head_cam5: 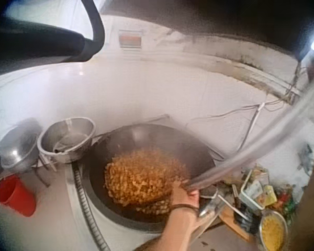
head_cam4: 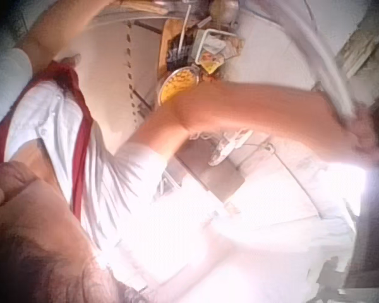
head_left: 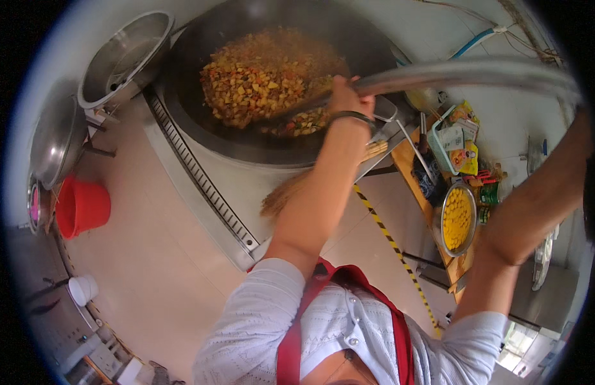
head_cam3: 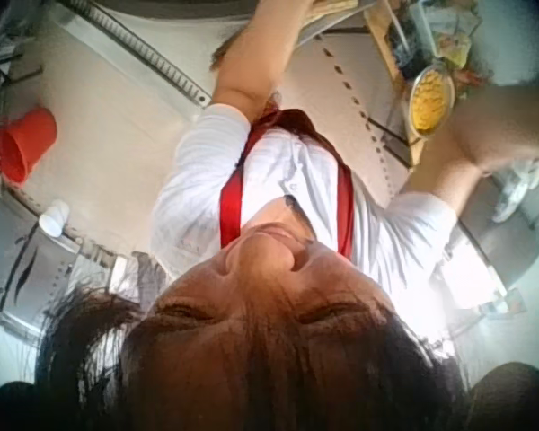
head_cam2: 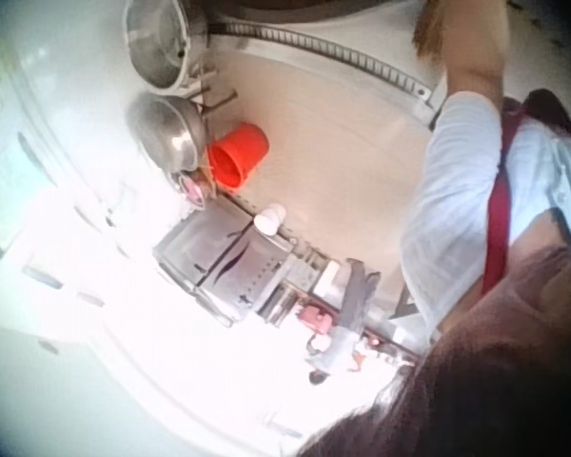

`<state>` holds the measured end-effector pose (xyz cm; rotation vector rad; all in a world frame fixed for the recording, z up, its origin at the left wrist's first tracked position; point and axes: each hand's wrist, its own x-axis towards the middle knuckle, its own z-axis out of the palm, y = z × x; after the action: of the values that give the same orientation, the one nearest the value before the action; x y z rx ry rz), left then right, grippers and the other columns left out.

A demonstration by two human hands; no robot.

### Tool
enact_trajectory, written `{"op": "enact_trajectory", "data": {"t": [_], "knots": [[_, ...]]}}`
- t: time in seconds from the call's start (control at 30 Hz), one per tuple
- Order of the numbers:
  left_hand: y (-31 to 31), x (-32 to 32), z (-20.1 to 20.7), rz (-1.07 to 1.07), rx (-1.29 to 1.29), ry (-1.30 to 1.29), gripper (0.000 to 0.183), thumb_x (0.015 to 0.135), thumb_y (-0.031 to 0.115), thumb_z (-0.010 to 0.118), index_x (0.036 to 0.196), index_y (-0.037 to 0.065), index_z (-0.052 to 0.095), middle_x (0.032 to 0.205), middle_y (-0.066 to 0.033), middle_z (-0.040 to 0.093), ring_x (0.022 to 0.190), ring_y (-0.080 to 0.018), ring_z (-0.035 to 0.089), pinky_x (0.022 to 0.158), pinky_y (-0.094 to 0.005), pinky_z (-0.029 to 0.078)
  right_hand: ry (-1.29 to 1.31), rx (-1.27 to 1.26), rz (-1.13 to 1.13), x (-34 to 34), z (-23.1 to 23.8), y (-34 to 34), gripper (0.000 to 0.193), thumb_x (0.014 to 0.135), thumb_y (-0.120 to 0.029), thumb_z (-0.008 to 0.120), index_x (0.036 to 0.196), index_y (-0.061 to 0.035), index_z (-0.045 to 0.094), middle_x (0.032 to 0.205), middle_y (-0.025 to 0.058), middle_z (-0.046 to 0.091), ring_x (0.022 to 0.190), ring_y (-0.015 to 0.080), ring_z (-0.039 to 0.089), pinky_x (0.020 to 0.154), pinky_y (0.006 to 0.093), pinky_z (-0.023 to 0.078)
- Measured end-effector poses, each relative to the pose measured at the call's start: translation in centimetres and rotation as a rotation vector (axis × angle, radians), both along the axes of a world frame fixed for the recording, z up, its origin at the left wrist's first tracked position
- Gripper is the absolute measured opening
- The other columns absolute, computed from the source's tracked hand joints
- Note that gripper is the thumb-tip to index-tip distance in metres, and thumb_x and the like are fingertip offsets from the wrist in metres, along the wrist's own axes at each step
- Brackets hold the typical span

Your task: The person adds chopped green vegetables to a large wok containing a simmering stew of meat and vegetables. They stir the mixture with a long-handled ladle, then transfer the cooked stew into a large metal bowl using the ladle. The person repeats the transfer process until the wok is empty.

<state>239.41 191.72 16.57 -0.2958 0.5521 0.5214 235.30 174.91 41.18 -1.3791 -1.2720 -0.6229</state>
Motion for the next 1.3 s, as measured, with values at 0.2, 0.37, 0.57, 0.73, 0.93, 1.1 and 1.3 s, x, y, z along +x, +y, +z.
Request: {"op": "enact_trajectory", "data": {"t": [0.2, 0.37, 0.57, 0.73, 0.93, 1.1, 1.3], "knots": [[14.4, 0.5, -16.5, -0.443, 0.016, 0.252, 0.021, 0.089, 0.021, 0.05, 0.073, 0.008, 0.044, 0.052, -0.003, 0.046, 0.041, -0.018, 0.046, 0.038, -0.0318, 0.041, 0.254, 0.071, 0.081, -9.4, -16.0, 8.3, 0.018, 0.087, -0.012, 0.052, 0.096, -0.0107, 0.036, 0.059, 0.0053, 0.052, 0.052, 0.0201, 0.056, 0.055, 0.0375, 0.051], [17.5, -2.0, -22.8, -0.687, 0.33, 0.292, 0.033, 0.092, 0.026, 0.048, 0.064, 0.009, 0.043, 0.052, -0.0035, 0.046, 0.041, -0.015, 0.043, 0.038, -0.03, 0.04, 0.362, -0.113, -0.009, -17.0, -26.1, 7.5, 0.023, 0.086, -0.016, 0.054, 0.098, -0.009, 0.036, 0.079, 0.0124, 0.058, 0.077, 0.03, 0.063, 0.073, 0.0457, 0.05], [7.6, -11.6, -22.5, -0.795, 0.524, 0.33, 0.034, 0.09, 0.022, 0.052, 0.061, 0.009, 0.041, 0.054, -0.0044, 0.043, 0.047, -0.0173, 0.045, 0.045, -0.0326, 0.038, 0.492, -0.977, -0.303, -24.7, -21.7, 0.8, 0.05, 0.074, -0.008, 0.063, 0.12, -0.0004, 0.044, 0.102, 0.026, 0.053, 0.081, 0.0371, 0.061, 0.071, 0.04, 0.05], [-0.6, -21.2, -22.3, -0.897, 0.48, 0.242, 0.034, 0.092, 0.03, 0.047, 0.063, 0.014, 0.039, 0.054, 0.0014, 0.044, 0.045, -0.0114, 0.044, 0.043, -0.0298, 0.037, 0.841, -1.28, -0.369, -32.7, -23.8, -4.0, 0.066, 0.075, -0.008, 0.062, 0.134, -0.0054, 0.032, 0.085, 0.0218, 0.056, 0.072, 0.039, 0.057, 0.062, 0.0447, 0.046], [-3.1, -29.3, -21.9, -0.942, 0.837, 0.443, 0.02, 0.087, 0.023, 0.054, 0.078, 0.007, 0.044, 0.059, -0.0023, 0.049, 0.046, -0.0122, 0.047, 0.039, -0.0265, 0.037, 1.014, -0.95, -0.326, -44.2, -29.5, -7.7, 0.069, 0.082, -0.011, 0.058, 0.14, -0.0115, 0.022, 0.073, 0.019, 0.055, 0.058, 0.032, 0.055, 0.051, 0.0405, 0.044], [-5.0, -36.1, -21.7, -0.913, 1.223, 0.737, 0.033, 0.083, 0.02, 0.055, 0.096, -0.007, 0.04, 0.065, -0.0101, 0.053, 0.043, -0.018, 0.052, 0.043, -0.0311, 0.045, 1.926, -0.343, 0.124, -52.6, -36.7, -9.8, 0.059, 0.093, -0.024, 0.047, 0.143, -0.0246, 0.015, 0.067, 0.0073, 0.047, 0.045, 0.0157, 0.045, 0.04, 0.0299, 0.038], [-8.8, -44.2, -21.6, -0.925, 1.194, 0.604, 0.029, 0.081, 0.021, 0.055, 0.089, -0.003, 0.042, 0.066, -0.0101, 0.052, 0.045, -0.0184, 0.053, 0.046, -0.0319, 0.046, 2.238, -0.227, 0.183, -60.5, -34.9, -13.9, 0.043, 0.093, -0.037, 0.044, 0.129, -0.0155, 0.036, 0.063, 0.0027, 0.046, 0.044, 0.0109, 0.043, 0.037, 0.0262, 0.037]]}}
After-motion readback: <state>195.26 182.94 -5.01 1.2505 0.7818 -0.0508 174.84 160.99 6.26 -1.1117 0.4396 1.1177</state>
